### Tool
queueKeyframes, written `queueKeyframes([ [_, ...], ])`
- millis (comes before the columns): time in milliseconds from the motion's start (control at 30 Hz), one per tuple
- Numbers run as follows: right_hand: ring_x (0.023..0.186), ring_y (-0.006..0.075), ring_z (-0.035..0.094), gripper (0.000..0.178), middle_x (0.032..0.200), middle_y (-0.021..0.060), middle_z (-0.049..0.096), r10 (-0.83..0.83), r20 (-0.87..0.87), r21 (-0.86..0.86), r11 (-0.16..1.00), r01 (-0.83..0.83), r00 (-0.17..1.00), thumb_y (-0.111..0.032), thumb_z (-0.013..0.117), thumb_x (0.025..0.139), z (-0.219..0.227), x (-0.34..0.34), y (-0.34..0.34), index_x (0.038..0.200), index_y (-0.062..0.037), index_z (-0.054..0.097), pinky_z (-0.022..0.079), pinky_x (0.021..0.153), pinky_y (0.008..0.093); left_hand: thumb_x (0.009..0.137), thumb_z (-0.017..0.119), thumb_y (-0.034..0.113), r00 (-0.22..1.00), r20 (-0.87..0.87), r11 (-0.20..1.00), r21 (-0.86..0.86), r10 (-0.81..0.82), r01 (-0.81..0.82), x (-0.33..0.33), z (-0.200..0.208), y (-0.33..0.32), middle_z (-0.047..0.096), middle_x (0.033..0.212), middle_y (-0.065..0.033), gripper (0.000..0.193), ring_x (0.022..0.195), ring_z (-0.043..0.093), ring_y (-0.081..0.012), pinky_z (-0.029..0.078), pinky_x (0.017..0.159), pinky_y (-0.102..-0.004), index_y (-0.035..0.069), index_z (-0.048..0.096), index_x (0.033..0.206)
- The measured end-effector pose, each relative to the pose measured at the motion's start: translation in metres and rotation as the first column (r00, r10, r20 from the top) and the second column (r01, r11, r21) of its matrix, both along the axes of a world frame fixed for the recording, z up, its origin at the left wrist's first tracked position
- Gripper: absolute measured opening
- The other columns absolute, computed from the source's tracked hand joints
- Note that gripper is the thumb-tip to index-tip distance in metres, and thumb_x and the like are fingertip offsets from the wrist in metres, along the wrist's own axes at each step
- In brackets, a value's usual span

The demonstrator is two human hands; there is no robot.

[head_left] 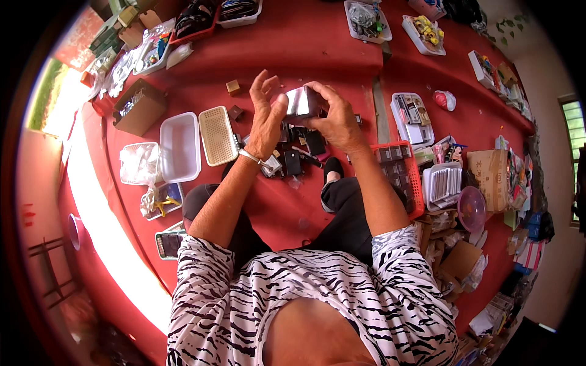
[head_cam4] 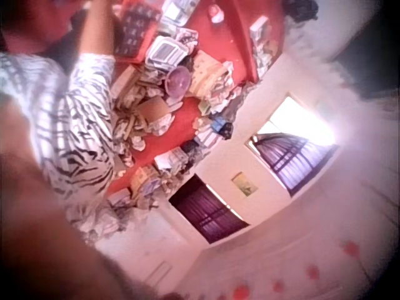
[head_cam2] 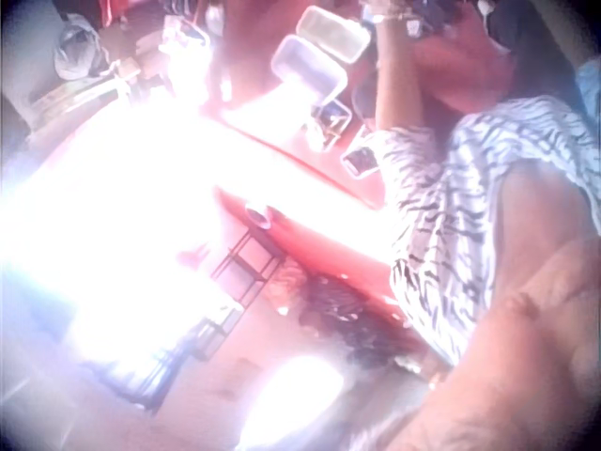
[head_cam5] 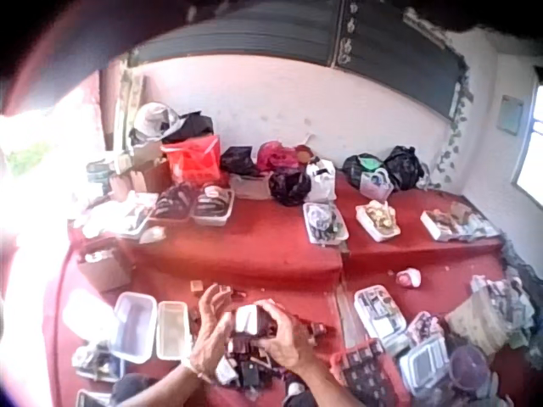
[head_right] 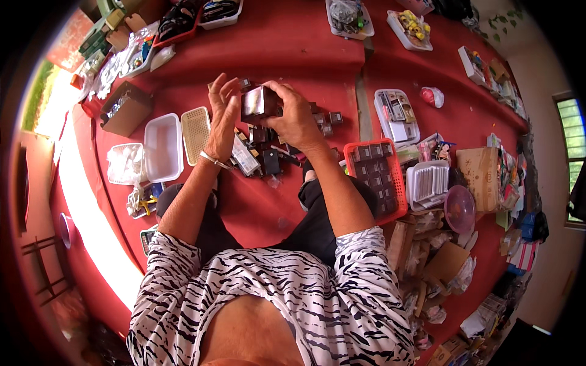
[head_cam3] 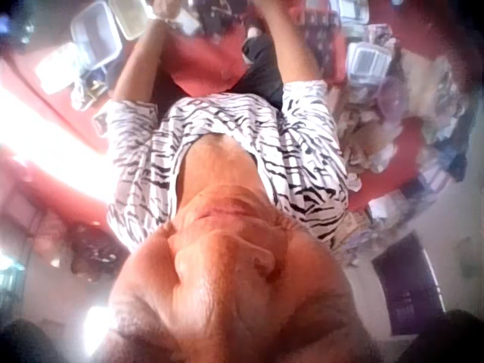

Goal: The person sits on a red floor and sorts small rectangular boxes from a pile into a red plastic basket. They pick up individual boxes, inspect them, and place them into the basket, repeating this process throughout the clip.

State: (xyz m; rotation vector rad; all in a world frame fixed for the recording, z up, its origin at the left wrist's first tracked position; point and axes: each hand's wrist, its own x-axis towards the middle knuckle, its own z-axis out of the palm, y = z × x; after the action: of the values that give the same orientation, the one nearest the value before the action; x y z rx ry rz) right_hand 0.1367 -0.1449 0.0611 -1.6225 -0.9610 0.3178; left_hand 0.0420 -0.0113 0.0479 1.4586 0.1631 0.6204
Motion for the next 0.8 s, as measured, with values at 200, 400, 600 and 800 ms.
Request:
queueKeyframes([
  [200, 0.098, 0.0373, 0.053, 0.046, 0.102, 0.0217, 0.055, 0.046, 0.316, -0.119, 0.993, -0.009, 0.948, 0.002, 0.061, 0.061, 0.0, -0.025, 0.006, 0.106, 0.007, 0.05, 0.044, 0.086, 0.0407, 0.093, 0.042, 0.043, 0.978, -0.193, 0.919, 0.393, 0.083, -0.001, 0.013, -0.034, 0.003, 0.033, 0.133, -0.0219, 0.063, 0.125, 0.036, -0.0306, 0.032, 0.102, -0.0379, 0.002, 0.023, 0.137],
  [400, 0.097, 0.0233, 0.058, 0.051, 0.103, 0.0142, 0.06, 0.24, -0.043, -0.121, 0.962, -0.244, 0.97, -0.003, 0.069, 0.062, 0.005, -0.015, -0.016, 0.11, 0.0053, 0.053, 0.045, 0.086, 0.0315, 0.095, 0.04, 0.037, 0.972, -0.231, 0.993, -0.115, -0.045, 0.018, 0.013, -0.028, 0.0, 0.035, 0.134, -0.0176, 0.053, 0.118, 0.043, -0.0243, 0.041, 0.095, -0.035, 0.009, 0.026, 0.138],
  [600, 0.088, 0.0143, 0.059, 0.043, 0.097, 0.0083, 0.062, 0.179, -0.498, 0.038, 0.982, -0.185, 0.849, -0.016, 0.068, 0.072, 0.018, 0.0, -0.026, 0.107, 0.0051, 0.058, 0.046, 0.082, 0.0266, 0.091, 0.046, 0.04, 0.904, -0.397, 0.795, 0.493, -0.155, 0.353, -0.001, -0.043, 0.026, 0.057, 0.113, -0.0166, 0.049, 0.106, 0.056, -0.0292, 0.047, 0.088, -0.0397, 0.001, 0.047, 0.121],
  [800, 0.091, 0.0161, 0.057, 0.044, 0.094, 0.0073, 0.06, 0.041, -0.107, -0.209, 0.976, -0.063, 0.993, -0.031, 0.061, 0.083, 0.011, -0.01, -0.013, 0.109, 0.0043, 0.056, 0.044, 0.082, 0.0258, 0.093, 0.038, 0.047, 0.773, 0.22, 0.213, -0.884, -0.595, 0.416, -0.01, -0.026, -0.014, 0.059, 0.109, -0.018, 0.052, 0.094, 0.061, -0.0335, 0.056, 0.069, -0.0323, 0.004, 0.048, 0.121],
])
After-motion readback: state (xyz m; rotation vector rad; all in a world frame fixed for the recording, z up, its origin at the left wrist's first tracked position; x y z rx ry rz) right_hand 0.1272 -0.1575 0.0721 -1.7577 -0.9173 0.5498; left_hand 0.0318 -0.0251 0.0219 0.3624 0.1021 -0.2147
